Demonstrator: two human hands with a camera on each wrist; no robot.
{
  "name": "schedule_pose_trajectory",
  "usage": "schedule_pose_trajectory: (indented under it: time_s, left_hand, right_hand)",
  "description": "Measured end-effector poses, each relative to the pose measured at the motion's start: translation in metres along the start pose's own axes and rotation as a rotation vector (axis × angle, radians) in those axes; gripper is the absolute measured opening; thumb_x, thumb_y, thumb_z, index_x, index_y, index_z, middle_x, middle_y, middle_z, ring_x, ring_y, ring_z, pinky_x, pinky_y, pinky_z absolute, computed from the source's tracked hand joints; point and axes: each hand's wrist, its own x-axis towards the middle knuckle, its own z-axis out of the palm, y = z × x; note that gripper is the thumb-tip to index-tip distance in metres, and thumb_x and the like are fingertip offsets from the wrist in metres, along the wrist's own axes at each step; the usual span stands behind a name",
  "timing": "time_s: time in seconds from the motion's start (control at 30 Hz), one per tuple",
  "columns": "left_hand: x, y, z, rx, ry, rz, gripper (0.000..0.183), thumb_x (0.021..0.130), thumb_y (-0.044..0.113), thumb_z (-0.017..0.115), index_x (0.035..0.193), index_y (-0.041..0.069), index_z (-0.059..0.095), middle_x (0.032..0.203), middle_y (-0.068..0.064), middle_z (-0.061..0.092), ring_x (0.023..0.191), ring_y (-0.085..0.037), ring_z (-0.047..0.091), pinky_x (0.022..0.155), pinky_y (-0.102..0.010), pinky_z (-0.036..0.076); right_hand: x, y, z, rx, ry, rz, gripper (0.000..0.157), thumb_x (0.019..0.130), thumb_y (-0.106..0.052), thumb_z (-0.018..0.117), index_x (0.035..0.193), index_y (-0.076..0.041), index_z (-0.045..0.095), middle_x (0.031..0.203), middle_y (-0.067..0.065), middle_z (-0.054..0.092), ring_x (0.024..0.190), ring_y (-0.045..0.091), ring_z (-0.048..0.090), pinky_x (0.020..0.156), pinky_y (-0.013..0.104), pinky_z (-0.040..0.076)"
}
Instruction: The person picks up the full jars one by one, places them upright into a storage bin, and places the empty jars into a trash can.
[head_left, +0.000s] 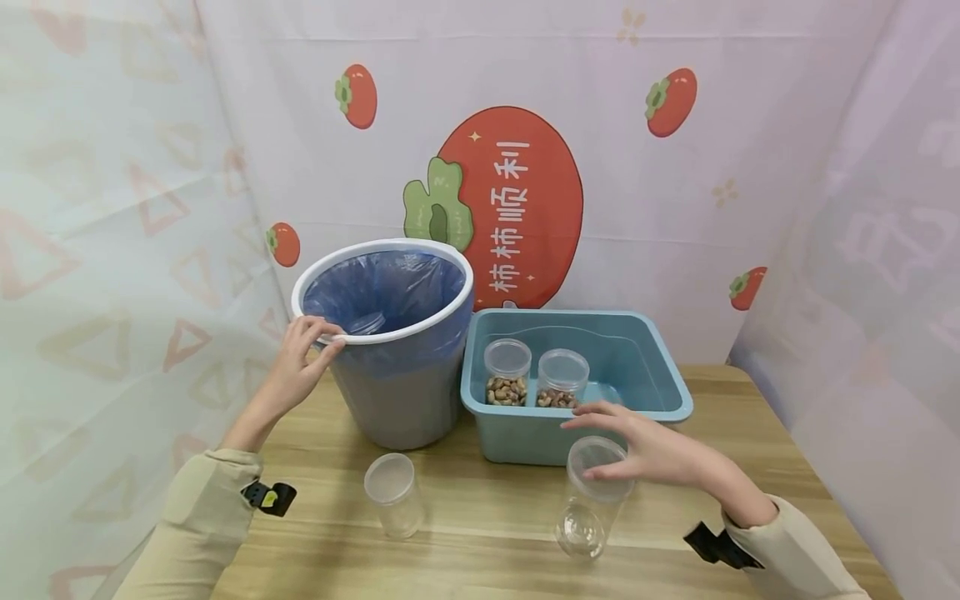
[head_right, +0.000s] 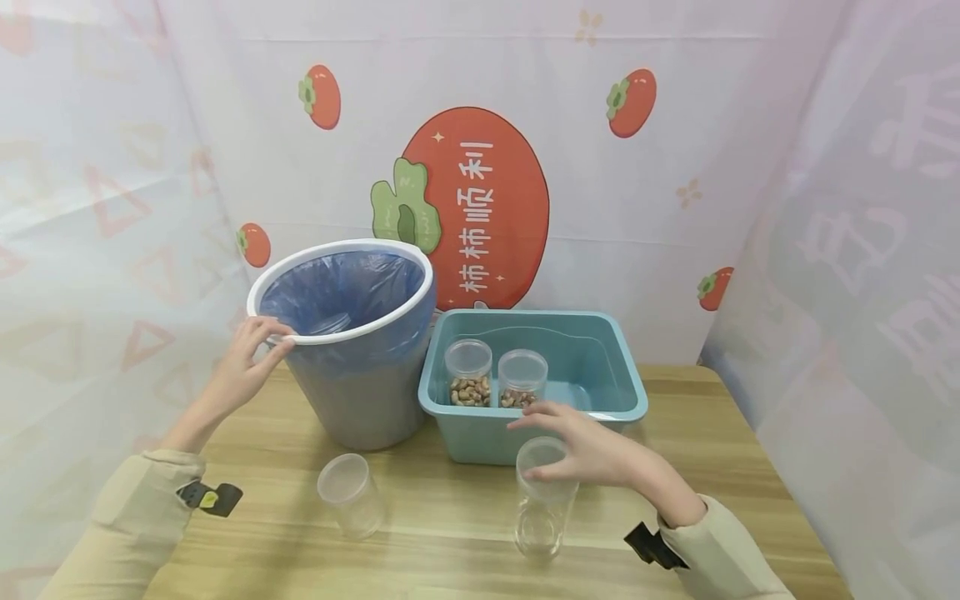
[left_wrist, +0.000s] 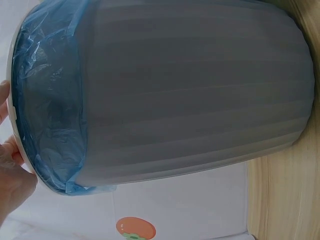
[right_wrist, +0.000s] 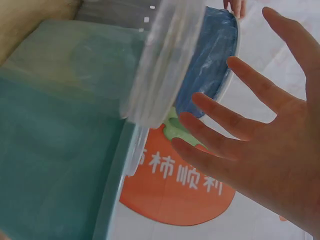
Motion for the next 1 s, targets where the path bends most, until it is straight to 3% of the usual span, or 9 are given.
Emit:
schedule_pose_trajectory:
  time_s: [0.2, 0.47, 0.63, 0.8, 1.0]
  left_hand:
    - [-0.001, 0.0, -0.002, 0.006, -0.007, -0.004, 0.008, 0.083, 0.001, 0.057, 0.09, -0.002, 0.058, 0.095, -0.018, 0.046, 0.101, -0.037, 0.035, 0.084, -0.05, 0.023]
    - [-0.002, 0.002, -0.002, 0.026, -0.026, -0.015, 0.007, 0.083, 0.0, 0.057, 0.09, 0.0, 0.058, 0.095, -0.016, 0.046, 0.101, -0.036, 0.035, 0.083, -0.051, 0.024]
    - [-0.002, 0.002, -0.001, 0.018, -0.027, -0.006, 0.006, 0.084, 0.002, 0.056, 0.09, -0.001, 0.058, 0.095, -0.017, 0.047, 0.1, -0.036, 0.035, 0.083, -0.051, 0.024]
    - [-0.003, 0.0, 0.001, 0.013, -0.015, -0.01, 0.008, 0.084, 0.003, 0.056, 0.09, -0.002, 0.058, 0.096, -0.018, 0.046, 0.101, -0.037, 0.034, 0.084, -0.052, 0.024]
    - [-0.001, 0.0, 0.0, 0.015, -0.003, -0.007, 0.008, 0.083, 0.002, 0.057, 0.09, -0.003, 0.058, 0.095, -0.019, 0.046, 0.101, -0.038, 0.034, 0.084, -0.052, 0.023]
  right_hand:
    - [-0.009, 0.005, 0.008, 0.025, 0.002, -0.002, 0.053, 0.075, -0.045, 0.065, 0.121, -0.024, 0.05, 0.125, 0.008, 0.045, 0.113, 0.03, 0.043, 0.08, 0.047, 0.04]
    - [-0.017, 0.01, 0.023, 0.108, -0.038, 0.042, 0.064, 0.069, -0.046, 0.069, 0.125, -0.025, 0.047, 0.13, 0.017, 0.038, 0.117, 0.039, 0.037, 0.079, 0.052, 0.039]
    - [-0.02, 0.013, 0.028, 0.113, -0.045, 0.062, 0.067, 0.068, -0.045, 0.071, 0.127, -0.025, 0.045, 0.129, 0.018, 0.038, 0.115, 0.039, 0.039, 0.077, 0.046, 0.041]
    - [-0.022, 0.018, 0.031, 0.086, -0.022, 0.03, 0.065, 0.069, -0.041, 0.071, 0.127, -0.023, 0.046, 0.122, 0.009, 0.044, 0.104, 0.024, 0.048, 0.074, 0.033, 0.043]
    - [-0.02, 0.02, 0.032, 0.044, 0.037, -0.029, 0.062, 0.069, -0.032, 0.073, 0.125, -0.02, 0.048, 0.111, 0.0, 0.048, 0.093, 0.01, 0.05, 0.07, 0.028, 0.044]
